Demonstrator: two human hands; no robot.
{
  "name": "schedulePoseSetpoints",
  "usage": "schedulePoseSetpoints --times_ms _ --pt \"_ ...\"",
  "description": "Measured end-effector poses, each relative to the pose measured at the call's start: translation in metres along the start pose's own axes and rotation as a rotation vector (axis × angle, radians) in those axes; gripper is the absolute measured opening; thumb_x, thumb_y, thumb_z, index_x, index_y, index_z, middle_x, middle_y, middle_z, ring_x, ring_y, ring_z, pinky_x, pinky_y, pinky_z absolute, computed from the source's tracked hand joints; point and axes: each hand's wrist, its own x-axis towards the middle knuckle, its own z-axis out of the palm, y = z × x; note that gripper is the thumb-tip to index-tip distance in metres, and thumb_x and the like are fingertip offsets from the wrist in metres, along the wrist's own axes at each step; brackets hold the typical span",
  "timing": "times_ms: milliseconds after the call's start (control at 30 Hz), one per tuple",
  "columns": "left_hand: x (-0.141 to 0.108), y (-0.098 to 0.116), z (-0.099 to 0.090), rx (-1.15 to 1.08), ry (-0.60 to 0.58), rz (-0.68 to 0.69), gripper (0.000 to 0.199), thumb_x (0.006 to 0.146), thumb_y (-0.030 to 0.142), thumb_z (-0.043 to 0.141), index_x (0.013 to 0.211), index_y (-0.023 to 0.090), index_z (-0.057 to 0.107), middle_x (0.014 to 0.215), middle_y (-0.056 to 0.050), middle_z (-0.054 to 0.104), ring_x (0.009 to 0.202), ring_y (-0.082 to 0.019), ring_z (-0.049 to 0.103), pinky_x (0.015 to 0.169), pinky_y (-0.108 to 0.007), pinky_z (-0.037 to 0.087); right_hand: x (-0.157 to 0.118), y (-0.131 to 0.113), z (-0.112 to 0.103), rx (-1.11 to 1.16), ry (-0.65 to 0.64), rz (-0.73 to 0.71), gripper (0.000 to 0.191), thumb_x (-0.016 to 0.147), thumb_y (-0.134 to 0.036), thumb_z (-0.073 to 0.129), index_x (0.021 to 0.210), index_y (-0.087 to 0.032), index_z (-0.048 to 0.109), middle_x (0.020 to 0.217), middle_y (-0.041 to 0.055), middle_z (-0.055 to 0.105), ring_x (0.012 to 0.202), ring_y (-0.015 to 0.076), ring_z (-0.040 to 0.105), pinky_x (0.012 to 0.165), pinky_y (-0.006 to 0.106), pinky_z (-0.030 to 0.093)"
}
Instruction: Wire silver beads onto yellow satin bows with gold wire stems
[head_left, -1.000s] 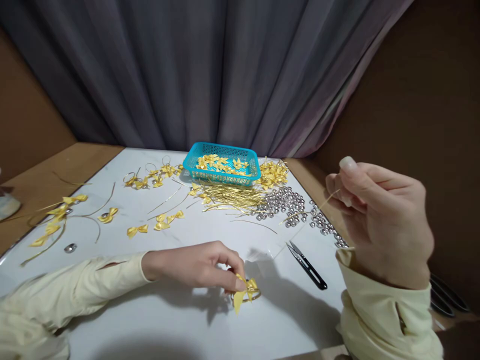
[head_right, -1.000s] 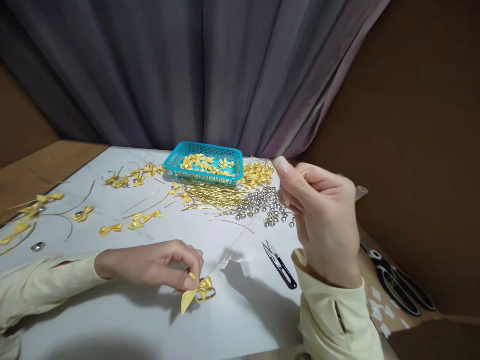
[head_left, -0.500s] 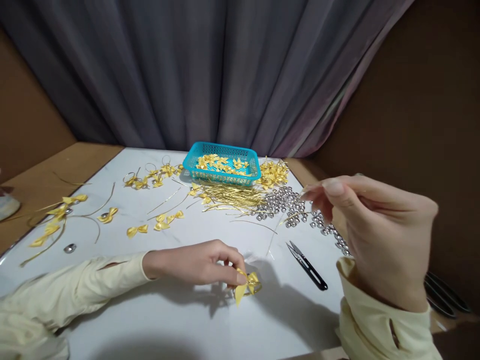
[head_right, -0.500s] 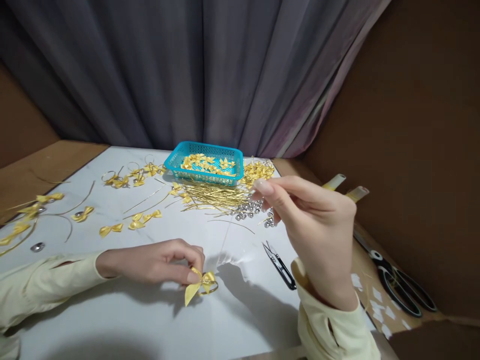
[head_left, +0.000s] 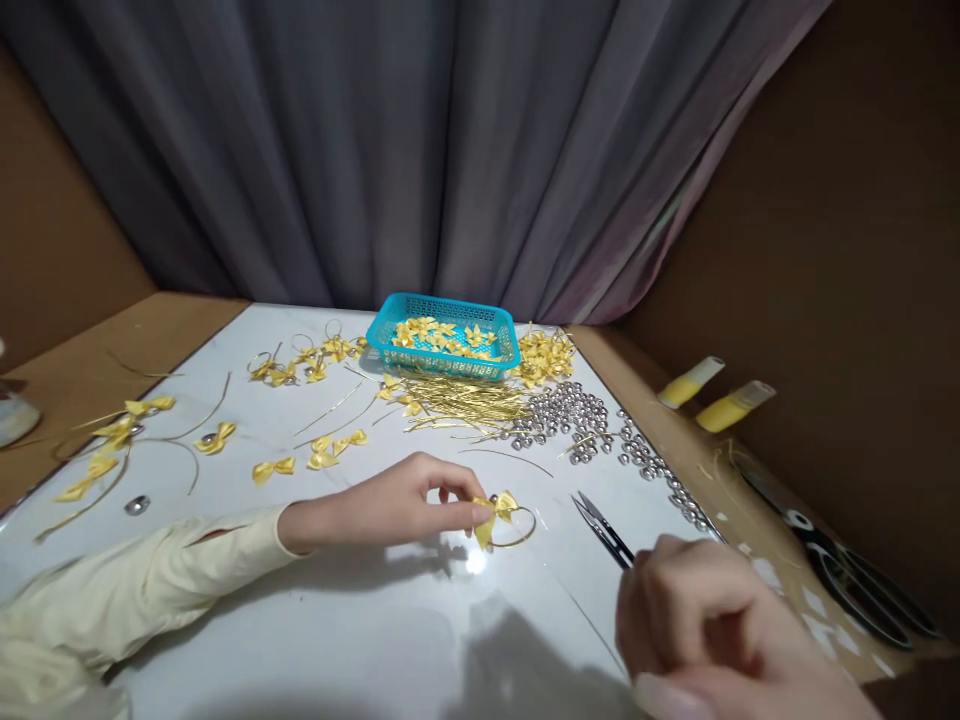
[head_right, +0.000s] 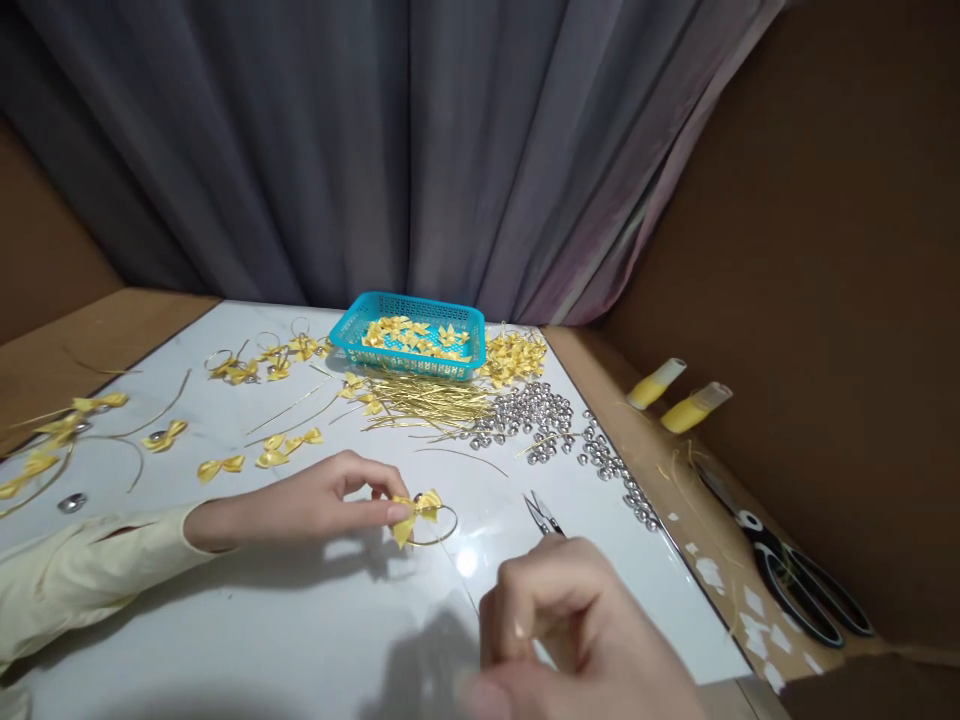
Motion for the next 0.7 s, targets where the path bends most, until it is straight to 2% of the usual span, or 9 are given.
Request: schedulePoseSetpoints --times_ms 67,133,233,367,433,567,700 --pt "0.0 0.0 0.001 0.037 0.045 0.003 0.03 0.088 0.039 0.053 0.085 0.014 0.069 0.082 -0.005 0.069 0.074 -0.015 0.059 0.067 -0.023 0.043 0.001 0.012 0.011 -0.02 0.043 0.135 0.045 0.072 -0.043 0.071 0.052 -0.021 0.037 0.045 -0.0045 0.042 0.032 0.0058 0.038 0.032 0.019 0.022" --pt "-0.001 0.001 0.003 0.113 0.092 0.038 0.029 0.088 0.037 0.053 0.085 0.014 0.07 0.081 -0.006 0.07 0.074 -0.015 0.06 0.067 -0.023 0.043 0.006 0.022 0.022 -0.006 0.068 0.25 0.044 0.073 -0.046 0.069 0.055 -0.02 0.039 0.041 -0.0074 0.038 0.031 0.0048 0.036 0.033 0.018 0.021" --pt "-0.001 0.002 0.008 0.268 0.149 0.128 0.026 0.088 0.031 0.053 0.084 0.013 0.072 0.076 -0.006 0.07 0.071 -0.015 0.06 0.071 -0.025 0.042 0.016 0.034 0.032 -0.027 0.18 0.304 0.038 0.077 -0.049 0.064 0.062 -0.018 0.047 0.042 -0.0057 0.046 0.032 0.0051 0.037 0.034 0.017 0.024" --pt "-0.003 -0.002 0.012 0.388 0.216 0.2 0.022 0.087 0.024 0.054 0.088 0.015 0.074 0.074 -0.005 0.07 0.069 -0.014 0.059 0.073 -0.027 0.04 0.026 0.049 0.034 -0.128 0.289 0.149 0.029 0.081 -0.043 0.061 0.076 -0.015 0.065 0.049 -0.0017 0.056 0.034 0.0062 0.039 0.037 0.018 0.033" --pt "-0.003 -0.002 0.013 0.371 0.219 0.197 0.022 0.087 0.023 0.053 0.087 0.015 0.074 0.073 -0.004 0.069 0.068 -0.013 0.059 0.072 -0.026 0.04 0.028 0.054 0.035 -0.165 0.312 0.071 0.025 0.085 -0.038 0.057 0.083 -0.016 0.068 0.051 -0.001 0.058 0.04 0.0086 0.046 0.044 0.019 0.041" --pt "-0.002 0.001 0.011 0.227 0.199 0.085 0.022 0.086 0.023 0.054 0.082 0.015 0.074 0.071 -0.002 0.069 0.068 -0.012 0.06 0.067 -0.021 0.042 0.028 0.057 0.046 -0.166 0.377 -0.005 0.019 0.087 -0.031 0.054 0.089 -0.018 0.067 0.055 0.0004 0.064 0.054 0.0135 0.061 0.058 0.02 0.05" --pt "-0.002 0.006 0.011 0.087 0.221 -0.034 0.019 0.085 0.026 0.057 0.082 0.016 0.073 0.076 0.0 0.072 0.073 -0.013 0.063 0.066 -0.02 0.043 0.029 0.06 0.061 -0.185 0.531 -0.046 0.018 0.087 -0.032 0.054 0.084 -0.018 0.066 0.064 0.0026 0.067 0.053 0.0124 0.062 0.047 0.016 0.047"
